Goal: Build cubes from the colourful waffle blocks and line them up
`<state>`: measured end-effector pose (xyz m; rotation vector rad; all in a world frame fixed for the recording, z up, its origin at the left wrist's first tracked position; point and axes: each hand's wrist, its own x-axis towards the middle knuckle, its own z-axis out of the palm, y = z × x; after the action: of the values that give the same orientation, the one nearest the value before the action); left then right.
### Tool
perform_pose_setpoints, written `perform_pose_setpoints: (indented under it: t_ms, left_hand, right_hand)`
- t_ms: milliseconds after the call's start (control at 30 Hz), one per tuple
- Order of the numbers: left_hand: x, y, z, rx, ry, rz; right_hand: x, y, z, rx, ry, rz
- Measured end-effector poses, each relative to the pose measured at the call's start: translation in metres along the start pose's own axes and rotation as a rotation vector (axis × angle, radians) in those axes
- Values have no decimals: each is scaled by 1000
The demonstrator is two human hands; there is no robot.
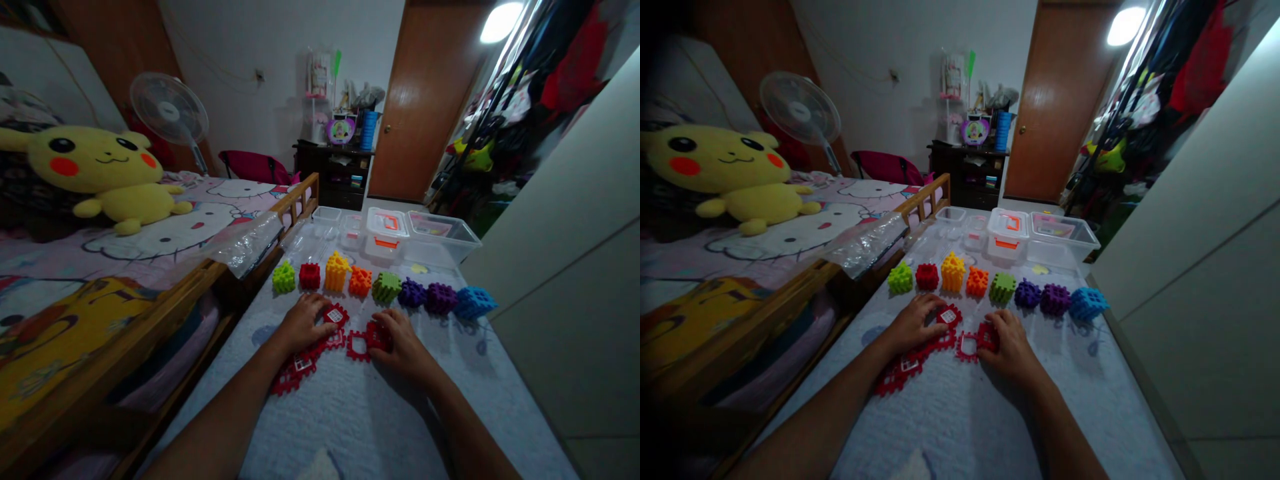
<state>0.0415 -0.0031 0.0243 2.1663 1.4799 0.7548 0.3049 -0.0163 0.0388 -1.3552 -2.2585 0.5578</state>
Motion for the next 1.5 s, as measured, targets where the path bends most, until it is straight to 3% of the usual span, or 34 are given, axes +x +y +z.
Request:
perform_pose_setpoints:
  t_ms: [167,367,500,633,800,967,1167,1333,1500]
  left_hand:
    - [1,7,-2,-23,-7,-16]
    - [0,19,-3,-250,-54,-93]
    - [2,19,-4,-303,94,-70]
    - [5,12,-7,-133,229,-36]
    - [3,5,-8,-21,106,10]
    - [-4,6,-19,-123,-95,51]
    - [-7,4,-22,-109,-72,12]
    - [-4,1,-15,-59,-155,-25]
    - [-5,8,-14,-1,-85,-28]
  right_hand:
    - [0,3,1,-10,-41,-3]
    - [-1,5,2,4,-46,-29]
    - [-2,4,1,8,-50,-25]
    - [-1,3,1,-7,-66,-27]
    - [-1,2,1,7,-59,-15]
    - [0,-1,0,52,-34,-4]
    - [-1,-7,6,133,-20,-40]
    - [-2,-12,11,151,-20,-55]
    - [-4,-7,13,62,-5,-67]
